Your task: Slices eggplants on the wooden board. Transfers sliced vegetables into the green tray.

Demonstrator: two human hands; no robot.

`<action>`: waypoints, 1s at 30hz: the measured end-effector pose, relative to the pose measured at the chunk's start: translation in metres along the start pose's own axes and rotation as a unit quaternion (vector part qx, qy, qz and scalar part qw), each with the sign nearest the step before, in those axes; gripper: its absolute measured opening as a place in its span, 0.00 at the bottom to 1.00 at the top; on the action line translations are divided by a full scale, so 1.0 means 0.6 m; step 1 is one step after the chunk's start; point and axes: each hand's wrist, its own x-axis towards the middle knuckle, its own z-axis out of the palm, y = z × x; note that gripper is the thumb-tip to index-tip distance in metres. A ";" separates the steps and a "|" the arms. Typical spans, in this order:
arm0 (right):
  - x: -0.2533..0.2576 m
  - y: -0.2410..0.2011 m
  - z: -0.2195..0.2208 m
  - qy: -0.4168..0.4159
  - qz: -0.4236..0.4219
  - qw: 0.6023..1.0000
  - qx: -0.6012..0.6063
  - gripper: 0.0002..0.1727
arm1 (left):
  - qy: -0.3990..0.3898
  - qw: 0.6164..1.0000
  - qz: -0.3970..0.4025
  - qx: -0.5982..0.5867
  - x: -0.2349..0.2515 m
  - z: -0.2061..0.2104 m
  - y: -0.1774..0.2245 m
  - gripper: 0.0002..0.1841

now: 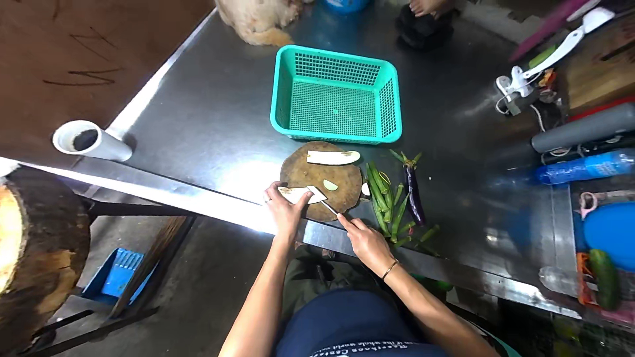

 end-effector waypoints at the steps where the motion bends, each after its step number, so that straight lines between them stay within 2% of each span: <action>1: 0.000 -0.001 -0.003 -0.013 0.006 1.000 -0.001 0.33 | 0.003 1.000 -0.003 0.004 0.000 -0.001 0.000 0.50; 6: 0.001 0.006 -0.007 -0.032 0.004 0.999 0.005 0.34 | 0.000 1.000 0.009 -0.004 0.005 -0.007 0.007 0.52; 10: 0.016 0.028 -0.028 -0.075 0.018 0.984 0.161 0.33 | -0.017 1.000 0.011 -0.009 0.007 -0.018 0.003 0.48; 12: 0.015 0.035 -0.033 -0.067 0.027 0.972 0.225 0.32 | -0.016 1.000 0.019 -0.002 0.006 -0.019 0.003 0.47; 21: 0.008 -0.025 -0.032 -0.018 -0.012 0.998 0.058 0.32 | 0.005 0.999 0.039 0.018 -0.010 0.001 -0.001 0.42; 27: 0.027 -0.051 -0.036 -0.006 -0.018 1.000 0.016 0.32 | 0.005 0.999 0.039 0.017 -0.012 0.002 -0.001 0.42; 30: 0.017 -0.031 -0.021 -0.007 -0.013 1.000 0.002 0.32 | -0.001 0.999 0.031 0.009 -0.014 0.004 -0.001 0.42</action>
